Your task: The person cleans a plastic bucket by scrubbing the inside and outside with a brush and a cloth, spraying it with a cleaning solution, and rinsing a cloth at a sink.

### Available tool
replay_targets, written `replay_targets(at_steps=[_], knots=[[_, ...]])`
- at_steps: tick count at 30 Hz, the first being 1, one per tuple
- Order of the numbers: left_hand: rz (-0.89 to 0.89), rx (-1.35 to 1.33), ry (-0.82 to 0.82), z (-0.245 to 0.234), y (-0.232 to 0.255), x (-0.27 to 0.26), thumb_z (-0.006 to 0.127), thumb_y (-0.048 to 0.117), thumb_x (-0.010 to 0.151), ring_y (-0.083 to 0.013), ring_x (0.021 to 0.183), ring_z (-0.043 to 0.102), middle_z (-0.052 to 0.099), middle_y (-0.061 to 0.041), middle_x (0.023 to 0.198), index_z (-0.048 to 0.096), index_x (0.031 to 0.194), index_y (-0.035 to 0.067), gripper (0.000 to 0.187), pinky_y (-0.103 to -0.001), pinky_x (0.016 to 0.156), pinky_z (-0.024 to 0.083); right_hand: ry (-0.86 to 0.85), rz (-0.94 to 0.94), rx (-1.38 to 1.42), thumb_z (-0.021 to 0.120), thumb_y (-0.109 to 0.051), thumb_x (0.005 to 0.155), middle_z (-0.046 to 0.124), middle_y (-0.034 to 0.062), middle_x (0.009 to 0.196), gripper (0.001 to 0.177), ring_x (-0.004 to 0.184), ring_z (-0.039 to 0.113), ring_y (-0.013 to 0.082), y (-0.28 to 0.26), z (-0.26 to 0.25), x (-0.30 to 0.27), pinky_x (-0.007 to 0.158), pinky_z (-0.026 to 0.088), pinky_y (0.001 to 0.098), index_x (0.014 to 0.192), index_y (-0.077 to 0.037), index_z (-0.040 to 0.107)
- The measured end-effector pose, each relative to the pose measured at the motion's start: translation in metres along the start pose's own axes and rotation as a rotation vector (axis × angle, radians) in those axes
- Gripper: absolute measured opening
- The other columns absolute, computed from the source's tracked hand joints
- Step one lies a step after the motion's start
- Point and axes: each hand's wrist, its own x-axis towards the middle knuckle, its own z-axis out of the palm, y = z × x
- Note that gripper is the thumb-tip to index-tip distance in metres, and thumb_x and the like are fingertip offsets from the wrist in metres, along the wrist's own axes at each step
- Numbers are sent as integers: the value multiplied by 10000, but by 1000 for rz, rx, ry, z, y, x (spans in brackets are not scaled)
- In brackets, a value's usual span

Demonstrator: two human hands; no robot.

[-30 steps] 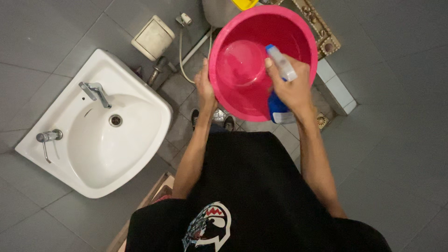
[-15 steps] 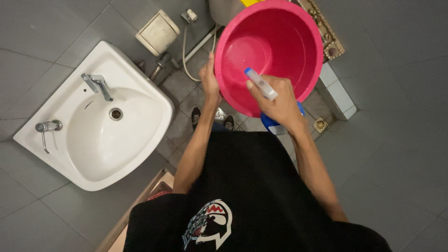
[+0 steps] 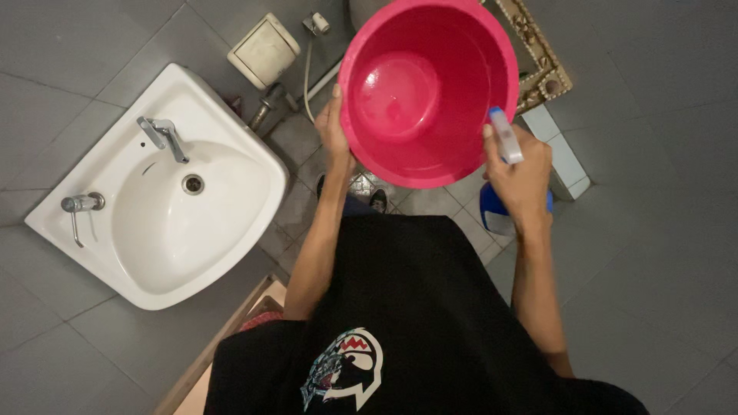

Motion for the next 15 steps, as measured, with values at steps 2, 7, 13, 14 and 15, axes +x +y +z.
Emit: replay_targets(at_steps=[2, 7, 13, 14, 15], knots=[[29, -25, -50, 0, 6, -5, 605, 317, 1043, -153, 638, 679, 727, -84, 803, 755, 1045, 20, 333, -307, 549, 576, -37, 52, -54, 630, -310, 1096, 636, 96, 597, 404, 532, 687, 169, 4, -8, -3, 507, 512, 306, 863, 13, 704], [63, 27, -53, -7, 8, -4, 575, 322, 1056, -149, 655, 689, 726, -78, 828, 747, 1082, -4, 369, -291, 547, 575, -241, 288, 25, 636, -358, 1026, 665, 130, 643, 380, 476, 671, 213, 8, -8, -13, 435, 535, 346, 1014, 14, 713], [-55, 21, 63, -24, 6, 4, 564, 317, 1043, -138, 686, 659, 696, -53, 839, 731, 1065, -11, 368, -306, 579, 541, -160, -104, 420, 573, -362, 1099, 679, 108, 893, 400, 710, 691, 181, 4, -21, 8, 592, 595, 336, 1095, 29, 660], [-89, 24, 74, -29, 4, 2, 557, 326, 1028, -136, 712, 675, 711, -49, 856, 726, 1065, 4, 366, -309, 612, 557, -137, -157, 453, 553, -372, 1114, 686, 98, 901, 396, 727, 705, 180, 4, -24, 24, 620, 607, 342, 1083, 11, 650], [-123, 28, 86, -35, 1, 2, 549, 335, 1013, -135, 739, 692, 725, -46, 873, 721, 1064, 18, 364, -313, 646, 573, -114, -210, 486, 533, -382, 1129, 693, 88, 909, 395, 744, 718, 180, 4, -24, 38, 648, 619, 349, 1070, -7, 641]])
